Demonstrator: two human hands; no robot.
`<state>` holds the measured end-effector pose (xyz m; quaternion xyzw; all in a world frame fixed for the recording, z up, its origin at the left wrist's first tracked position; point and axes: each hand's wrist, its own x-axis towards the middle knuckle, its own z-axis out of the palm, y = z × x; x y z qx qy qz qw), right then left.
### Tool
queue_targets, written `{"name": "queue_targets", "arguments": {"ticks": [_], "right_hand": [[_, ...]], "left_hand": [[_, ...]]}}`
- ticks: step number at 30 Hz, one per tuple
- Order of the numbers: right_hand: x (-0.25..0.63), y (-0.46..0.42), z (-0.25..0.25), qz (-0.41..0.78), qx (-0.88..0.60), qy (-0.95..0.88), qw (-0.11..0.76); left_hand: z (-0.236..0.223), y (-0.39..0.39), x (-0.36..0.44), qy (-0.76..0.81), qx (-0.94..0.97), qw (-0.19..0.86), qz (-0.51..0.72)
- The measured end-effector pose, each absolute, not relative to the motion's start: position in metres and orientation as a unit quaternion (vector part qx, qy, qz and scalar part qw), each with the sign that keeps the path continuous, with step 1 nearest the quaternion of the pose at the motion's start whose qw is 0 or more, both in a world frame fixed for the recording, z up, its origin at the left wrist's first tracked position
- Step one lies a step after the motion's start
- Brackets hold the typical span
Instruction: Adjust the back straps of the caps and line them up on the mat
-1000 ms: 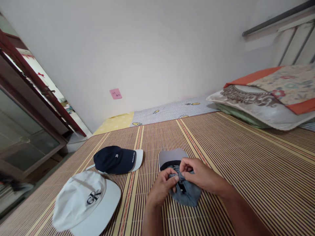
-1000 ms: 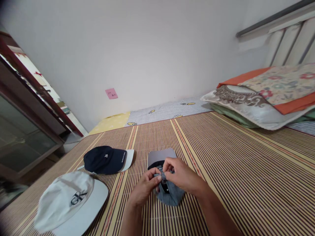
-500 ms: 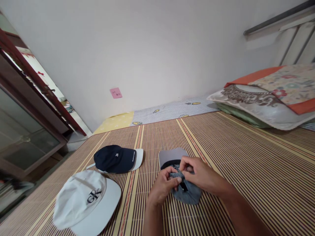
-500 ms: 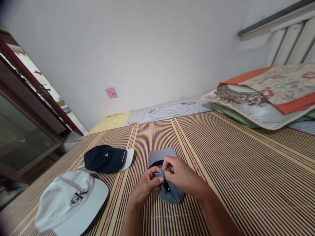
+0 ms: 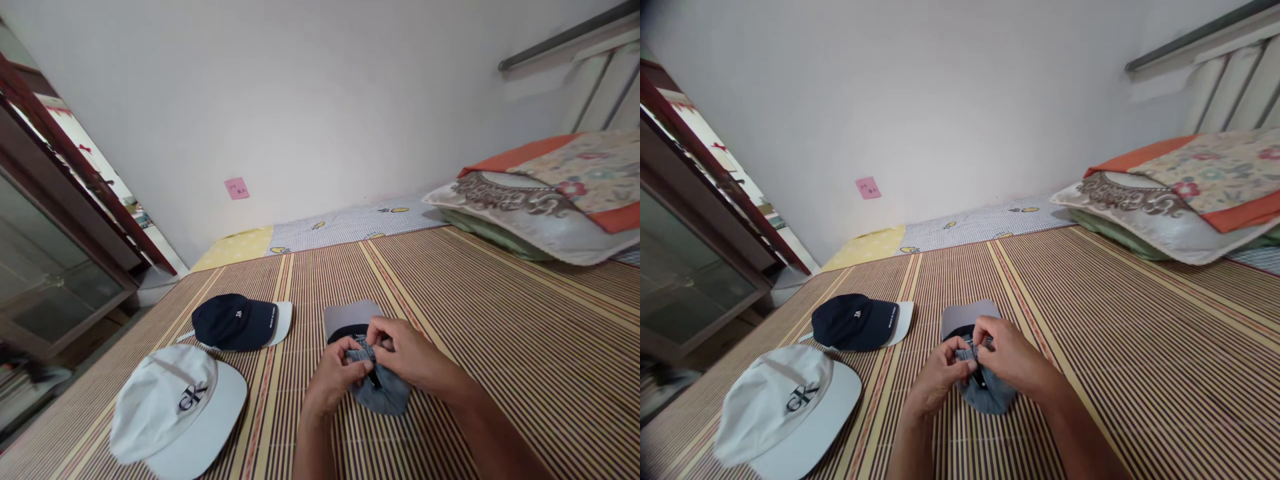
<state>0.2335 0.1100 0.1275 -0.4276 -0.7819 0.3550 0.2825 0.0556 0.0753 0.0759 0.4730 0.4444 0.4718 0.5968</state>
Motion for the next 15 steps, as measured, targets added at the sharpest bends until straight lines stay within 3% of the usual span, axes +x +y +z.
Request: {"name": "queue_targets", "arguments": {"ticks": [15], "right_hand": [[0.2417,0.1115,0.1264,0.44,-0.355,-0.769,0.3]], "left_hand": [[0.0743,0.0736,0.0525,0.433,0.498,0.597,0.455]]}}
